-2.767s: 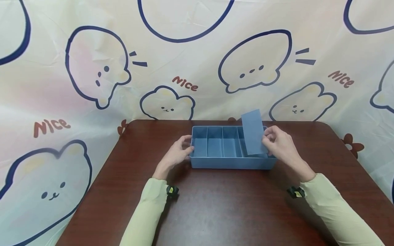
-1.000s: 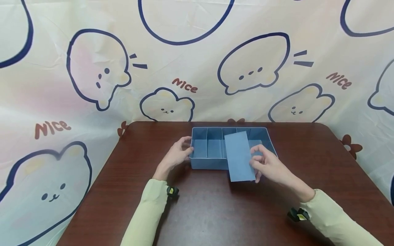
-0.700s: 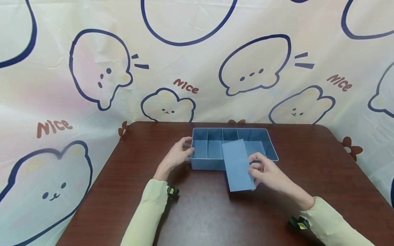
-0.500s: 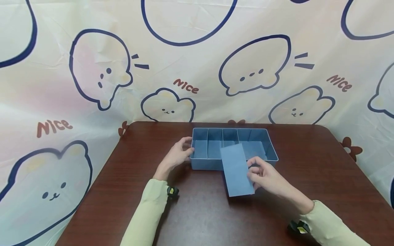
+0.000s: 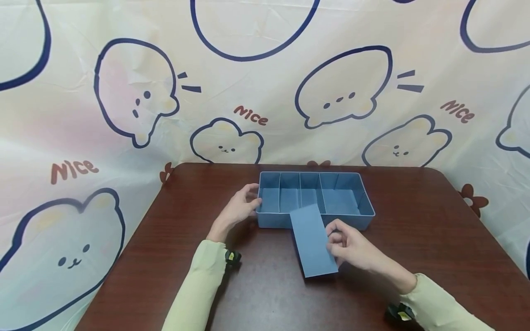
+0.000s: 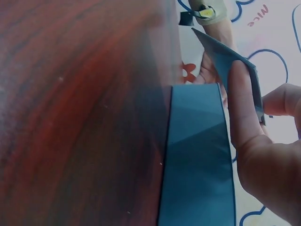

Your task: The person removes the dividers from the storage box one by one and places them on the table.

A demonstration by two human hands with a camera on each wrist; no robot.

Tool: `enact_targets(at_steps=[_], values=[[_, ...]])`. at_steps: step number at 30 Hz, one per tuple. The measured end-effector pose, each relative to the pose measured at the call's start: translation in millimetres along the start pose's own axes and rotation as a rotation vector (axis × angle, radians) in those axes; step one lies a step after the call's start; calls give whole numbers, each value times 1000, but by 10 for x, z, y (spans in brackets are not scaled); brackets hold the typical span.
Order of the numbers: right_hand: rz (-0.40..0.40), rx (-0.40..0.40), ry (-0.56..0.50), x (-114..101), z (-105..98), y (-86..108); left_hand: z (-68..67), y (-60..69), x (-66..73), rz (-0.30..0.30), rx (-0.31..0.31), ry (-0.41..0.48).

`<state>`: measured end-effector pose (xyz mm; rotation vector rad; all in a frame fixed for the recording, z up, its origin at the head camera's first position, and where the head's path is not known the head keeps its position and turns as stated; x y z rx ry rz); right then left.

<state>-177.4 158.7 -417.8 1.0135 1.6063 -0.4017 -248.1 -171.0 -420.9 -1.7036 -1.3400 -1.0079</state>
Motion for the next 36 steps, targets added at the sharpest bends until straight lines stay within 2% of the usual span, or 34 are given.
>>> enact_targets(at_steps=[11, 21, 36], values=[[65, -32, 28, 13, 119, -49, -10, -2, -17, 10, 4, -8], [70, -16, 21, -6, 200, -76, 0, -19, 1, 4, -1, -13], [61, -81, -13, 15, 343, -142, 5, -8, -19, -7, 8, -23]])
Point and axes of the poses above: each hand's wrist, its own y-axis away from the middle knuckle, its own z-axis out of the palm, x = y × z, the point moved 1 cm from there along -y, towards the middle knuckle, and after that the axes turned 14 degrees about z, right-handed, at the moved point
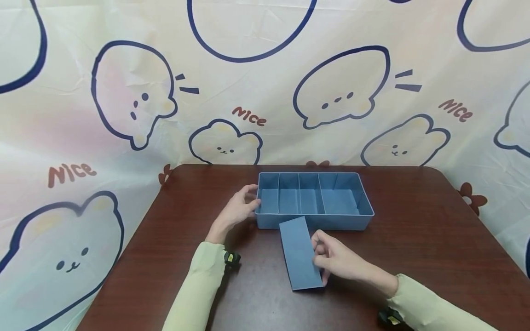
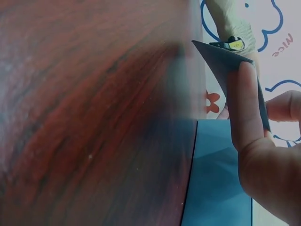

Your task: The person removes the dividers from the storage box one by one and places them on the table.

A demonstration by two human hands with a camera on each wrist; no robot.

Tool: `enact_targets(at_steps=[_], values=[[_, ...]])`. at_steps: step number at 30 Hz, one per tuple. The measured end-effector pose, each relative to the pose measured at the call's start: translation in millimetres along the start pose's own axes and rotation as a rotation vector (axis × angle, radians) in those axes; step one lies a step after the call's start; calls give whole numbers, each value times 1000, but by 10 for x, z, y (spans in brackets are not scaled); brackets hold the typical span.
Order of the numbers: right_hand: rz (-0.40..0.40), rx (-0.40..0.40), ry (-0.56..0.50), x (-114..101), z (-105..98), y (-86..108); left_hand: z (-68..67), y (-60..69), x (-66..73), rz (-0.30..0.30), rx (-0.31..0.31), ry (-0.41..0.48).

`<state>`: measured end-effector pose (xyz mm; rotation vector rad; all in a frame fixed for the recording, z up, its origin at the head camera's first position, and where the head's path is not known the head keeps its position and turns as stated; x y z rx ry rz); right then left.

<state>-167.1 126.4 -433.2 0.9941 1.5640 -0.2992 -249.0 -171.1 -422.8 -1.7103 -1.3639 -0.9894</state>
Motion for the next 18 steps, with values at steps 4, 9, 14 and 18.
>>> enact_targets(at_steps=[4, 9, 14, 18], values=[[12, -2, 2, 19, -2, -25, 2, -3, 9, 1, -5, 10], [32, 5, 26, 48, -7, -54, -4, -2, 11, 3, -5, 12], [44, -9, 38, 85, 0, -70, 0, -4, -8, 13, -4, 6], [59, -30, 59, 112, -4, -79, 4, -4, -8, 12, -5, 6]])
Point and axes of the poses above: each hand's wrist, its own y-axis away from the middle knuckle, its own z-axis out of the palm, x = y × z, the point moved 1 cm from there along -y, towards the middle knuckle, and after that the axes turned 14 degrees about z, right-handed, at the moved point
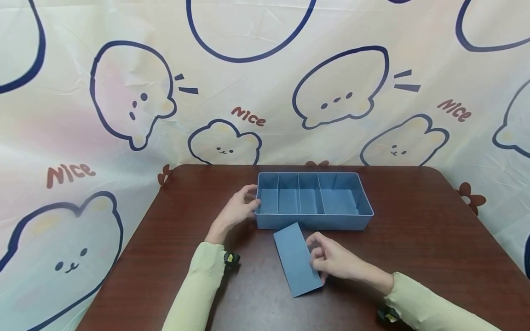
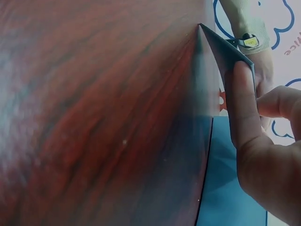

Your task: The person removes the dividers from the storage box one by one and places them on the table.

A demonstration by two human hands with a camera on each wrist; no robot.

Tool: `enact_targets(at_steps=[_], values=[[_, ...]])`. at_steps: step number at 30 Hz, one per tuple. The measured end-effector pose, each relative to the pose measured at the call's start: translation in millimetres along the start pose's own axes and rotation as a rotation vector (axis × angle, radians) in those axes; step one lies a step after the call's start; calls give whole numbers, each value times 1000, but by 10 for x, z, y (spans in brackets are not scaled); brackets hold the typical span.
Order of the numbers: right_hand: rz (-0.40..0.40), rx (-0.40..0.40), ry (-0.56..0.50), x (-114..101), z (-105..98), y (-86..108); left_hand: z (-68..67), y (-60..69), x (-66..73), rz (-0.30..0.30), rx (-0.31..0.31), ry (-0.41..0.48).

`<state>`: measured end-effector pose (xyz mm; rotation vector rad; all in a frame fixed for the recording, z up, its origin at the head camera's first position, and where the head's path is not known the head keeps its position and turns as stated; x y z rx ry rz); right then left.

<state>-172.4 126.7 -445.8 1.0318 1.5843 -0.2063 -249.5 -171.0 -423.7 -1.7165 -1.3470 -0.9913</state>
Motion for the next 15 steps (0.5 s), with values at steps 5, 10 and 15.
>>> enact_targets(at_steps=[5, 10, 15], values=[[38, 9, 3, 32, -20, -25, -3, 10, 17, -8, 1, 1], [49, 49, 41, 54, -15, -52, -4, 6, 32, -9, 1, -3], [54, 15, 55, 58, 33, -71, -5, 5, 30, -17, -1, -9]])
Point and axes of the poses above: each hand's wrist, its own y-axis away from the middle knuckle, its own z-axis out of the palm, x = y × z, the point moved 1 cm from there along -y, towards the middle knuckle, and after that the axes turned 14 degrees about z, right-handed, at the moved point
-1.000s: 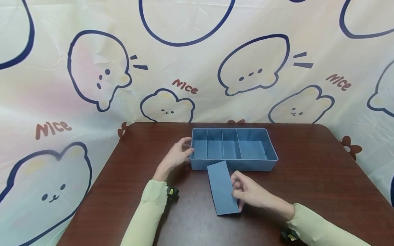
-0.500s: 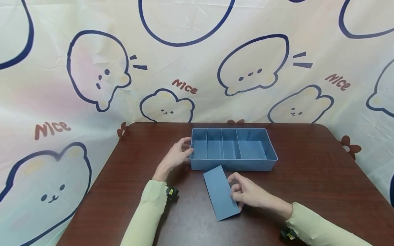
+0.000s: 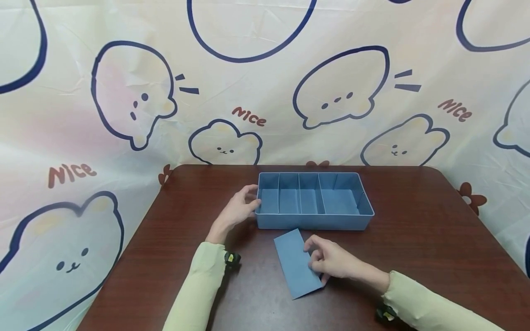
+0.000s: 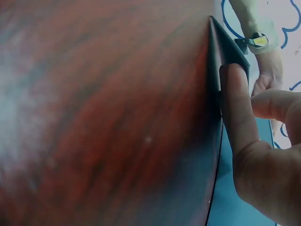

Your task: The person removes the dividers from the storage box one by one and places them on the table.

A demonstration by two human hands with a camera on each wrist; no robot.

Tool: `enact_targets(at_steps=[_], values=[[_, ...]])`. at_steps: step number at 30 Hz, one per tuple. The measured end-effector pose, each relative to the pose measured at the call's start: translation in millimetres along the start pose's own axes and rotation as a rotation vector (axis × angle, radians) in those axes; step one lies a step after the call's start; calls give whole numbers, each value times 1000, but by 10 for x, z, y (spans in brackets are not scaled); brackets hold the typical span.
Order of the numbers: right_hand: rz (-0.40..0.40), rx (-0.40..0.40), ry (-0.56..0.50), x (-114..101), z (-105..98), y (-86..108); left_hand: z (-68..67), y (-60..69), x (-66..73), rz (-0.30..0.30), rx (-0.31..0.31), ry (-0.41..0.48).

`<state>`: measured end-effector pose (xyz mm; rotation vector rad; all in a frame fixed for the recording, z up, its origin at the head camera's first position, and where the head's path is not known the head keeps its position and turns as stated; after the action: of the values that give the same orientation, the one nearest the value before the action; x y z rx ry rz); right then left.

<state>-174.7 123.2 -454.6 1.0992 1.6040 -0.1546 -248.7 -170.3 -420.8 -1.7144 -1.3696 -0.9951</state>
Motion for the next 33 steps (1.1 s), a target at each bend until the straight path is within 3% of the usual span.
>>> enact_targets(at_steps=[19, 33], values=[[13, -14, 111, -91, 134, -80, -8, -4, -14, -3, 7, -23], [1, -19, 120, -177, 207, -68, 10, -10, -12, -10, 11, -14]])
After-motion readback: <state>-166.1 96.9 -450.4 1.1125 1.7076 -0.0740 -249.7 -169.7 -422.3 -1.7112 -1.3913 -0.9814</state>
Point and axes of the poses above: each hand's wrist, its own y-axis away from the middle knuckle, its own z-axis out of the palm, x = y × z, the point moved 1 cm from there along -y, towards the middle knuckle, and after that the axes turned 14 degrees about z, right-handed, at the moved point
